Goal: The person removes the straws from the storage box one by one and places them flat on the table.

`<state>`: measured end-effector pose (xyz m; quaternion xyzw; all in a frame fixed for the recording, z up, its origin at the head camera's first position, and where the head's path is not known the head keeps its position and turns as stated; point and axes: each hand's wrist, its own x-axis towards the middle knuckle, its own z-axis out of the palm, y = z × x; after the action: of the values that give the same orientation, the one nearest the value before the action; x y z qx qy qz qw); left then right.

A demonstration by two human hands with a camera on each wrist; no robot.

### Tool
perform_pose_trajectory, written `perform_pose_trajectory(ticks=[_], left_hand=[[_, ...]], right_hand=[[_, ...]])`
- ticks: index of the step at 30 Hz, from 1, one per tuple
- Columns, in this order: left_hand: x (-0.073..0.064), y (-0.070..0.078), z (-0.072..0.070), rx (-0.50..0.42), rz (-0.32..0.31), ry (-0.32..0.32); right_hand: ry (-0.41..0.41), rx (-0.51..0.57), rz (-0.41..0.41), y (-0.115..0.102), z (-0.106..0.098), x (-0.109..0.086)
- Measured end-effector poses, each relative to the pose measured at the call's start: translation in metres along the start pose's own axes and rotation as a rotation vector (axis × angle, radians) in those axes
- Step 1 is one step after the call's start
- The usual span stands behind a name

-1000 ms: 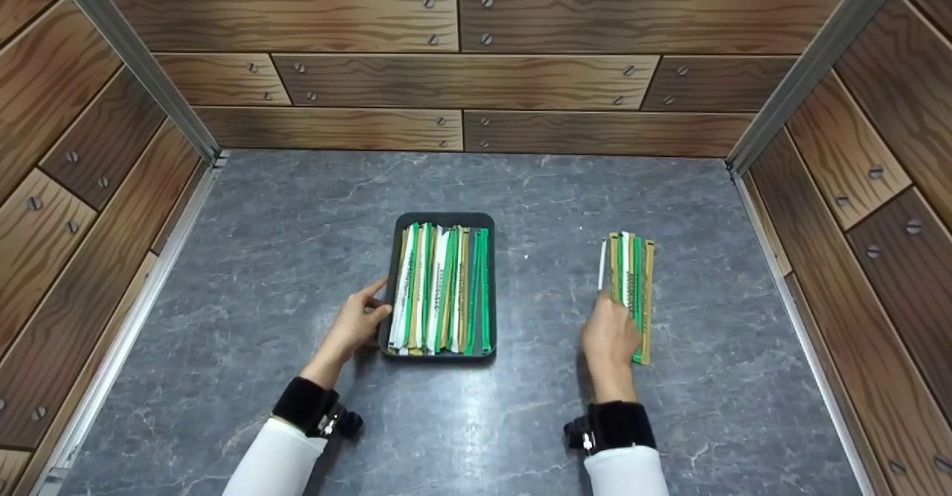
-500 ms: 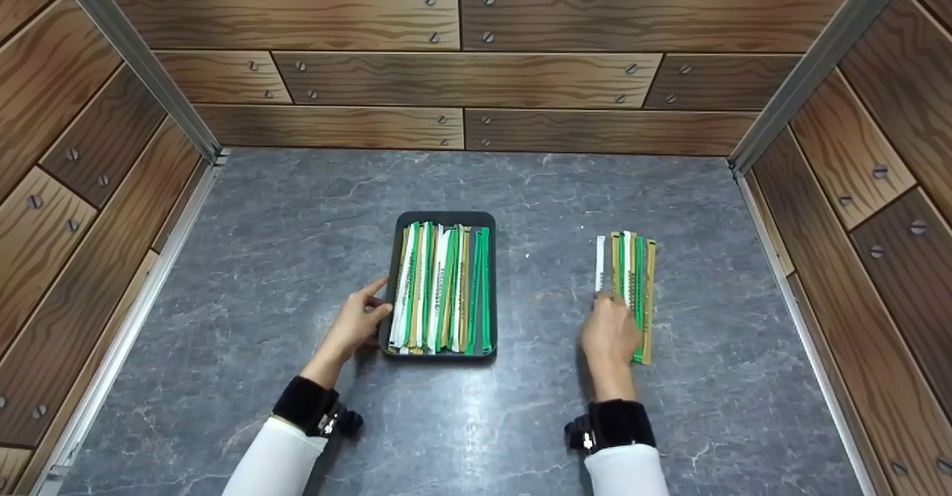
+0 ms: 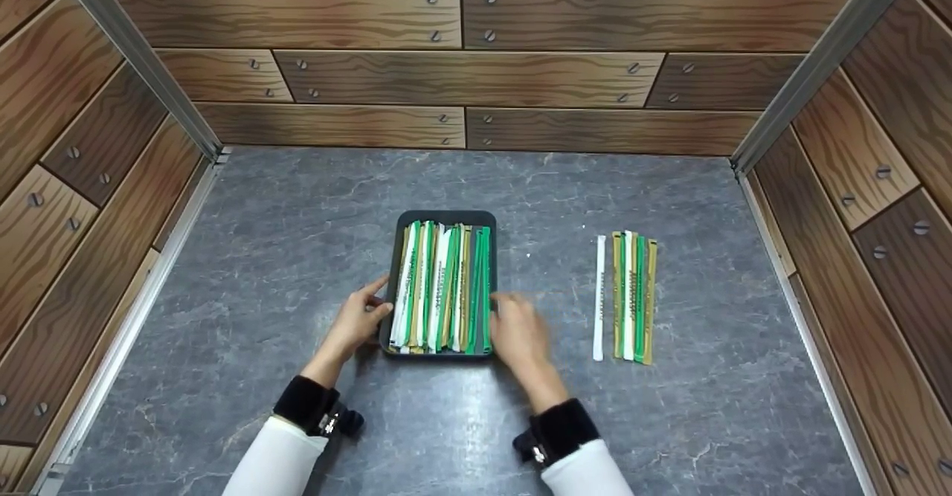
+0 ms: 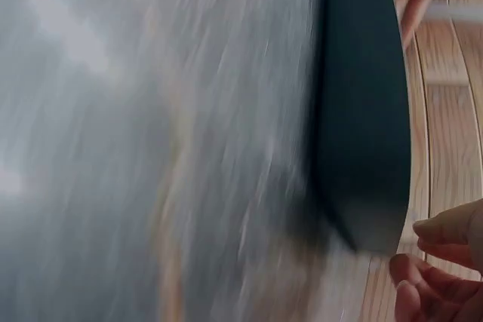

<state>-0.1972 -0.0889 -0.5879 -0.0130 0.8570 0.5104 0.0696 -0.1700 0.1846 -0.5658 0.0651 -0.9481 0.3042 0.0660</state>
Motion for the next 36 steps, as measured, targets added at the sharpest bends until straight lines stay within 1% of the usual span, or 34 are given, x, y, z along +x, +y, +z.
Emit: perform_pose_trajectory(ticks=[5,8,11,17,23,27,30,36], left_hand=[[0.000,-0.001,0.000,-0.004,0.008,0.008],[0.000,-0.001,0.001,0.003,0.015,0.012],[0.000,-0.002,0.001,0.008,0.019,0.011],[0.001,-0.001,0.001,0.006,0.003,0.012],[0.000,0.000,0.000,0.001,-0.004,0.003],[0.001,0.000,0.000,0.006,0.001,0.010],[0.000,0.000,0.001,0.005,-0.001,0.004],[0.000,0.000,0.001,0.008,-0.001,0.006]], right_hand=[[-0.081,0.079,-0.090,-0.023,0.020,0.006],[-0.128,0.067,-0.126,-0.029,0.031,0.011],[-0.142,0.017,-0.151,-0.031,0.039,0.015],[-0.175,-0.025,-0.141,-0.029,0.048,0.019],[-0.181,-0.040,-0.122,-0.026,0.050,0.020],[-0.173,-0.055,-0.118,-0.026,0.050,0.020],[-0.161,-0.079,-0.117,-0.026,0.051,0.019],[-0.176,-0.105,-0.066,-0.029,0.053,0.020]])
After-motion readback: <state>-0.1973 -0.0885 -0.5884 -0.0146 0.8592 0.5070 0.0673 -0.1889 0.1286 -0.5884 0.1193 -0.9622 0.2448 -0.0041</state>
